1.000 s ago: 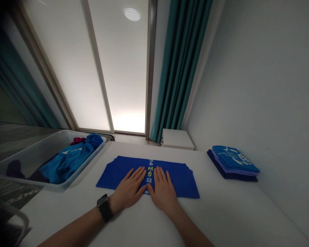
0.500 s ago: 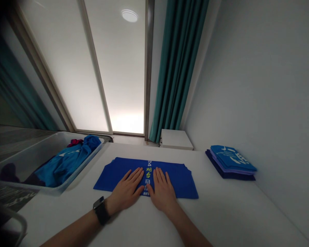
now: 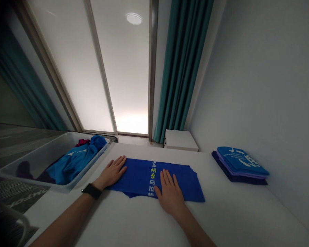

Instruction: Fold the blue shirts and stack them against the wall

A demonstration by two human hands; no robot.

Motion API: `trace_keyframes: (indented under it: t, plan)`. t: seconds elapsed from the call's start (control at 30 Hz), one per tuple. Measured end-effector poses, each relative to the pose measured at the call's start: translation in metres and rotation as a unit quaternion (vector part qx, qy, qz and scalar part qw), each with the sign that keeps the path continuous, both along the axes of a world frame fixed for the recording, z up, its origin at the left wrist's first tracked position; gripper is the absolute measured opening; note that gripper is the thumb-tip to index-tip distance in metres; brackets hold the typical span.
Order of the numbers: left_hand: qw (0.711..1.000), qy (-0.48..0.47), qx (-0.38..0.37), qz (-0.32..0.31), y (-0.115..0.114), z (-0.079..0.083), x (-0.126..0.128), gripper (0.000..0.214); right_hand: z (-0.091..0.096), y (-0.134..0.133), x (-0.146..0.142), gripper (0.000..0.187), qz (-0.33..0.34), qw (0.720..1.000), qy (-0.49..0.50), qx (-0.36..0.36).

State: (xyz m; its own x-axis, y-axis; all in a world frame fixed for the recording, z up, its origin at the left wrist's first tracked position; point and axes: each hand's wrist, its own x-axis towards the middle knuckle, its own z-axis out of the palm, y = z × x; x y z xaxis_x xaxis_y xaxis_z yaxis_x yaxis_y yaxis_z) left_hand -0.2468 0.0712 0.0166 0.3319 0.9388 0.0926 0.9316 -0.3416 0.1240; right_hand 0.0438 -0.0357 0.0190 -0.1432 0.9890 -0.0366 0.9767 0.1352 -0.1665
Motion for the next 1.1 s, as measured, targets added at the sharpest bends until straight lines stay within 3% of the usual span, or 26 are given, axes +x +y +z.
trace_keyframes:
  t: [0.13, 0.3, 0.73, 0.97, 1.1]
  plan:
    - [0.999, -0.023, -0.039, 0.000, 0.012, -0.002, -0.014, 0.055, -0.006, 0.002, 0.003, 0.076, 0.004, 1.000, 0.001, 0.006]
    - [0.998, -0.040, -0.035, 0.036, 0.025, -0.004, -0.031, 0.050, -0.012, 0.004, 0.005, 0.076, 0.008, 1.000, 0.007, 0.011]
    - [0.994, -0.093, 0.049, -0.005, 0.029, -0.013, -0.035, 0.043, -0.014, 0.005, 0.010, 0.067, 0.009, 0.998, 0.046, 0.043]
    - [0.993, -0.097, 0.073, -0.010, 0.032, -0.007, -0.029, 0.044, -0.019, 0.031, 0.060, 0.052, 0.002, 0.990, 0.057, 0.131]
    - [0.995, -0.063, 0.047, -0.066, 0.044, 0.003, -0.020, 0.041, -0.016, 0.054, 0.095, 0.046, 0.009, 0.986, 0.038, 0.162]
